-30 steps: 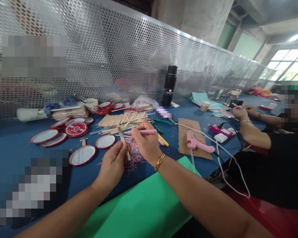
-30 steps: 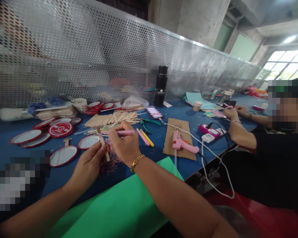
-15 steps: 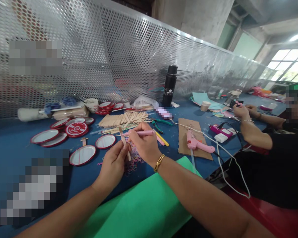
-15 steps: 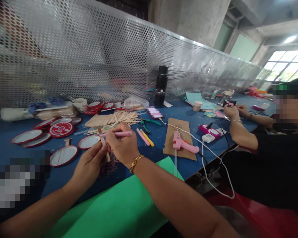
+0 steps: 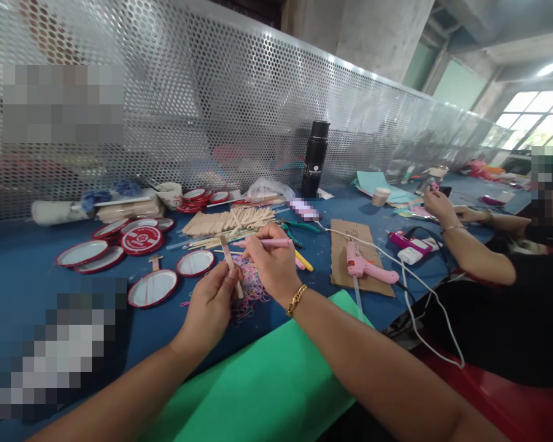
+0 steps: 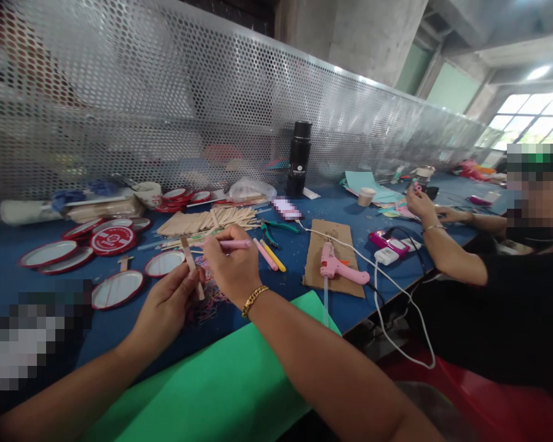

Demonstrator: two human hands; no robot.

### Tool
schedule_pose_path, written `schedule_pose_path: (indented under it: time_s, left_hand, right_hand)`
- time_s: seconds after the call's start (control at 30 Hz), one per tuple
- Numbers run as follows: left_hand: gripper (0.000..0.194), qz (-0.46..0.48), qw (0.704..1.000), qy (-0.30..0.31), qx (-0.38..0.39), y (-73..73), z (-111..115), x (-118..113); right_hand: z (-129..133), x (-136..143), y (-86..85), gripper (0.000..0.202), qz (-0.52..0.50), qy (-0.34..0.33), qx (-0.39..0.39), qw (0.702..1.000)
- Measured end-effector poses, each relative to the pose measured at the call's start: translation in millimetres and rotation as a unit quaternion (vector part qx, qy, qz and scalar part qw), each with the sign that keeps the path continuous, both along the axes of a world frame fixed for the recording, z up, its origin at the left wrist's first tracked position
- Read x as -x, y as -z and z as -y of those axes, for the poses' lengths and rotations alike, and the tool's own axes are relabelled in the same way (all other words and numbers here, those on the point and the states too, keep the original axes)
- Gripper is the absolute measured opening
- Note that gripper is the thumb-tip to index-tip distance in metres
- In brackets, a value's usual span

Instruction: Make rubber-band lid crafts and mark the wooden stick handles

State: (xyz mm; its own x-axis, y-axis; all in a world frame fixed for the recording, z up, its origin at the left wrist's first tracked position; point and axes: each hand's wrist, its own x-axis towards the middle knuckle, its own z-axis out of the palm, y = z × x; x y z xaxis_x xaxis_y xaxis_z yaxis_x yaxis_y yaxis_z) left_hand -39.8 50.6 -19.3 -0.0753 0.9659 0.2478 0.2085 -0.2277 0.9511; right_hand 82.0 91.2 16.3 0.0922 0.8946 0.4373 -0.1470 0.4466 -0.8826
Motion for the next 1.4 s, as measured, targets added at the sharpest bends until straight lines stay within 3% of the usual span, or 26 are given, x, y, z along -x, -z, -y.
schedule_pose_path:
  time_s: [0.17,0.37,0.57,0.8,1.07,1.27,1.4]
  left_hand:
    - [0.037,-0.003,1.000,-0.008,0.000,-1.0,1.0,-0.3]
    - [0.035,-0.008,1.000,-0.006,-0.006,-2.4,2.4,-0.3]
    - [0.035,-0.029,0.999,0.001,-0.020,-4.6,1.0,-0.9]
    - [0.034,-0.005,1.000,-0.009,0.004,-3.1,1.5,-0.4]
    - [0.032,-0.012,1.000,0.001,-0.005,-1.9,-0.2,-0.8]
    - [0.033,-0.016,1.000,-0.004,-0.010,-5.1,2.4,-0.5]
    - [0.035,-0.006,1.000,-0.003,-0.005,-2.2,1.4,-0.5]
  right_hand:
    - [1.6,1.2,-0.2,0.018,0.018,-0.025,-0.009,0.999]
    - [-1.5,1.1,2.0,0.019,0.010,0.002,-0.007,1.000]
    - [4.2,2.2,-1.4,0.020,0.014,-0.038,-0.010,0.999]
    - [-1.4,0.3,2.0,0.019,0.017,-0.004,-0.007,1.000]
    - [1.7,1.5,0.3,0.019,0.026,-0.026,-0.008,0.999]
    - [-3.3,-0.7,2.1,0.020,0.029,0.010,-0.012,0.999]
    - [-0.6,0.3,0.6,0.020,0.016,-0.001,-0.003,1.000]
